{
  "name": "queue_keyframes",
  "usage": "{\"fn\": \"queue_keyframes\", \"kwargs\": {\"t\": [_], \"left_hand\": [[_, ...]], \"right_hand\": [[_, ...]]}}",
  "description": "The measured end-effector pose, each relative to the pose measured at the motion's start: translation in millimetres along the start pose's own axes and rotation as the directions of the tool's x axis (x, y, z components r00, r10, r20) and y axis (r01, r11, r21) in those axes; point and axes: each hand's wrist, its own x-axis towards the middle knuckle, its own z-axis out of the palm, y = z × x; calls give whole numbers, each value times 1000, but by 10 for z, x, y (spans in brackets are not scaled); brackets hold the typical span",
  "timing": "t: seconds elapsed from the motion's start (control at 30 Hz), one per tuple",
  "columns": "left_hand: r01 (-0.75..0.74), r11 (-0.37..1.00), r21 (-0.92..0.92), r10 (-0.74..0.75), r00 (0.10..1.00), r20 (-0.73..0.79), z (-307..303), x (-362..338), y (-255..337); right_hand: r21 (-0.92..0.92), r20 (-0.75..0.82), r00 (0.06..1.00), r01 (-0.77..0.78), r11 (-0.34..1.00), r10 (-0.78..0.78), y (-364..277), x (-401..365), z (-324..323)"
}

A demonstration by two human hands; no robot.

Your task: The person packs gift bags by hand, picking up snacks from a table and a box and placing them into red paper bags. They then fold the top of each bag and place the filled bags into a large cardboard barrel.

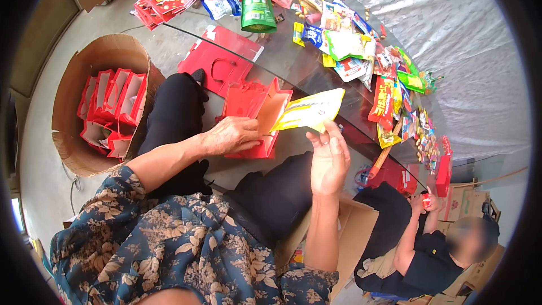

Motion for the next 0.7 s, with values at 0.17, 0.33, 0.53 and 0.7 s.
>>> {"fn": "queue_keyframes", "kwargs": {"t": [0.17, 0.33, 0.53, 0.7], "left_hand": [[-11, 1000, -26, 11, 1000, -7, -37, 3, 24], [-26, 998, -64, 26, 1000, -7, -39, -6, 29], [-24, 997, -69, 24, 1000, 5, -80, 4, 62], [-7, 996, -87, 8, 1000, 12, -90, 12, 70]], "right_hand": [[23, 1, 998, -61, 998, 61, 276, 106, -67], [0, -1, 991, -133, 991, 133, 513, 145, -154], [-672, 49, 993, -45, 739, 106, 603, 411, -246], [-930, 190, 980, 200, 309, -63, 559, 1080, -188]]}}
